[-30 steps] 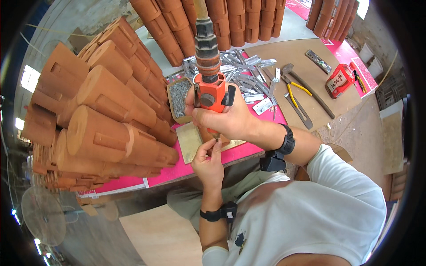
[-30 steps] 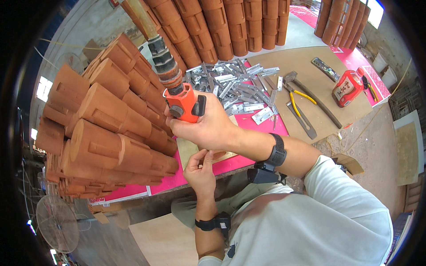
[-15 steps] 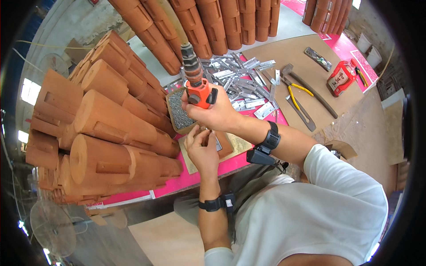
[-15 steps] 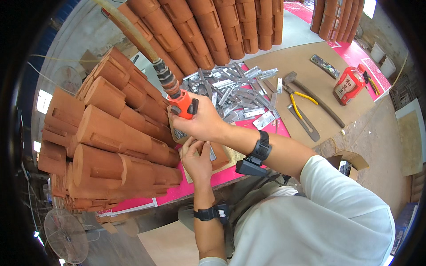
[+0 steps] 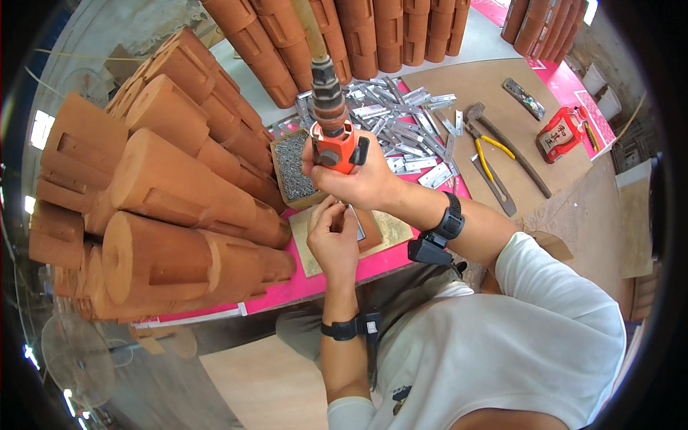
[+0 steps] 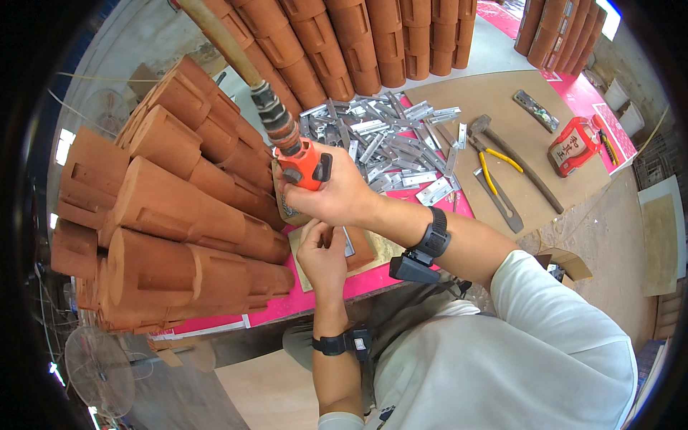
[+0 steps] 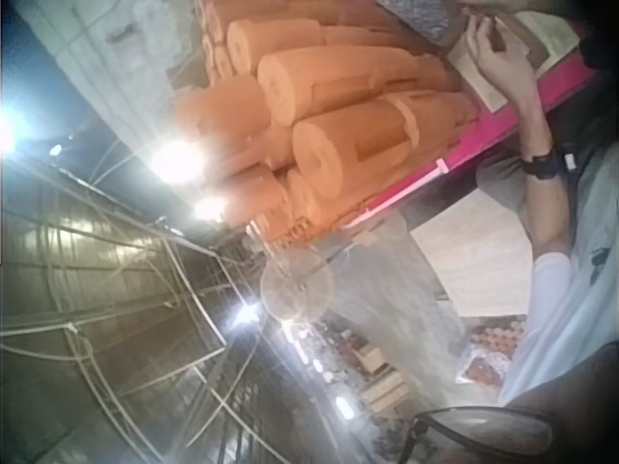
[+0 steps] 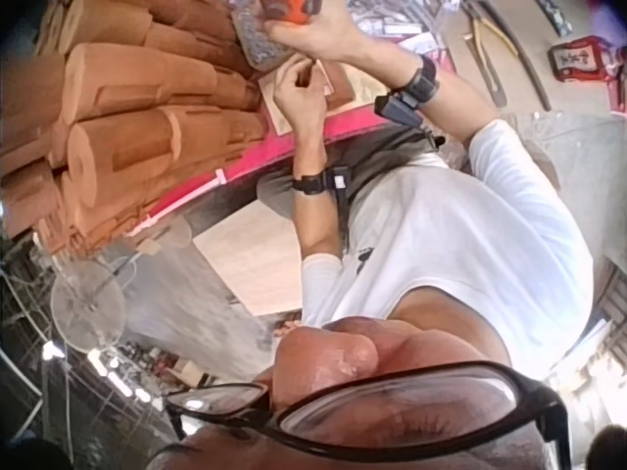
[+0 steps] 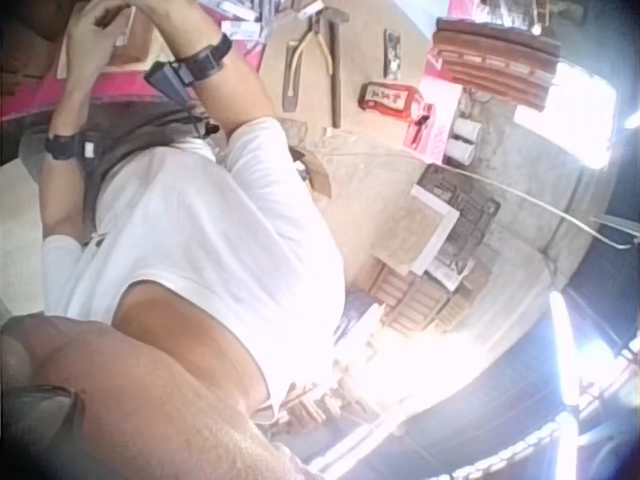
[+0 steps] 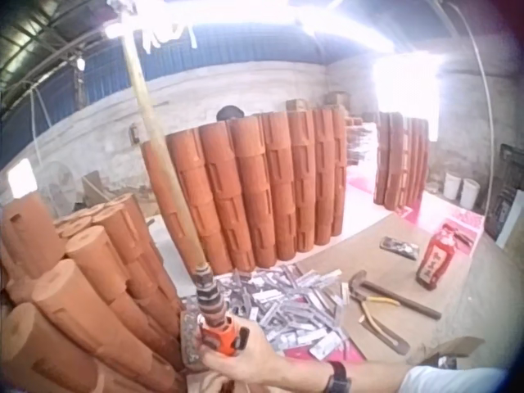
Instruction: Assembling wooden or bamboo components using a pneumatic screwdriver and metal fasteners.
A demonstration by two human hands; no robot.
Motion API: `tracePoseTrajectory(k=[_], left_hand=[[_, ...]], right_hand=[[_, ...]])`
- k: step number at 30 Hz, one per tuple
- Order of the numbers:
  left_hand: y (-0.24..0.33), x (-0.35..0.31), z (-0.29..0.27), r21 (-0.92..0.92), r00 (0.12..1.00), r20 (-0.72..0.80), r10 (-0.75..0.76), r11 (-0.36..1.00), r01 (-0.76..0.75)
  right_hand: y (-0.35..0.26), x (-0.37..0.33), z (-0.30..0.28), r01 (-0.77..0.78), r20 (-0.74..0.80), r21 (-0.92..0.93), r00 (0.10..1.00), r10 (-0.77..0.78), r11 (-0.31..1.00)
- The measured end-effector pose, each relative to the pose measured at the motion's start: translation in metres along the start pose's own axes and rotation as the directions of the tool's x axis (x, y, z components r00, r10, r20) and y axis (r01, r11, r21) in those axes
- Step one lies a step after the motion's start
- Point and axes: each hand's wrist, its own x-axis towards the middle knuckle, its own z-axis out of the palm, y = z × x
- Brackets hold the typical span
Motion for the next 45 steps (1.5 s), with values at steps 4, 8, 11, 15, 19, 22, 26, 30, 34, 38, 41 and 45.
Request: tracePoseTrajectory(k=[4,8,11,15,19,22,26,30,34,38,41,45], left_hand=[[-0.001,0.000,-0.001,0.054,1.000,0.001,0.004,0.999,-0.004],[0.002,-0.003,0.000,0.014,1.000,0.010,-0.027,1.000,0.027],[-0.020,-0.007,0.000,-0.028,0.999,0.043,-0.003,1.000,0.004],[-0.023,-0.014,0.001,-0.095,0.978,0.063,0.197,0.977,-0.191],[-0.016,-0.015,-0.006,-0.064,0.966,0.191,0.173,0.984,-0.164],[-0.019,-0.012,-0.005,-0.069,0.966,0.202,0.165,0.986,-0.154],[-0.023,-0.014,-0.004,-0.043,0.962,0.193,0.192,0.981,-0.188],[-0.032,-0.015,-0.002,0.018,0.946,0.203,0.253,0.965,-0.261],[-0.020,-0.016,-0.009,0.058,0.951,0.244,0.191,0.976,-0.211],[0.016,-0.011,-0.019,0.385,0.903,0.339,0.263,0.837,-0.389],[0.055,-0.007,-0.020,0.492,0.848,0.485,0.215,0.734,-0.468],[0.060,0.003,-0.014,0.566,0.777,0.613,0.144,0.606,-0.559]], right_hand=[[0.000,-0.002,0.000,0.017,0.046,-0.018,0.999,-0.016,1.000],[0.003,-0.001,-0.003,0.017,0.041,-0.074,0.999,-0.014,0.997],[0.007,-0.003,-0.001,-0.034,0.007,0.001,0.999,0.034,0.999],[0.010,0.000,0.002,0.032,-0.031,0.002,0.999,-0.032,0.999],[0.013,0.002,0.001,0.096,0.026,-0.159,0.995,-0.093,0.983],[0.019,-0.002,0.008,0.163,0.017,-0.298,0.986,-0.166,0.941],[0.018,-0.004,0.006,0.180,0.050,-0.344,0.984,-0.173,0.922],[0.022,-0.015,0.002,0.126,0.035,-0.240,0.992,-0.121,0.963],[0.006,-0.014,0.000,0.129,-0.021,-0.130,0.991,-0.133,0.983],[-0.022,-0.035,-0.038,0.010,-0.133,-0.073,0.991,-0.019,0.997],[-0.001,-0.053,-0.065,-0.076,-0.088,-0.314,0.995,0.051,0.946],[0.013,-0.081,-0.084,-0.181,-0.122,-0.326,0.981,0.149,0.928]])
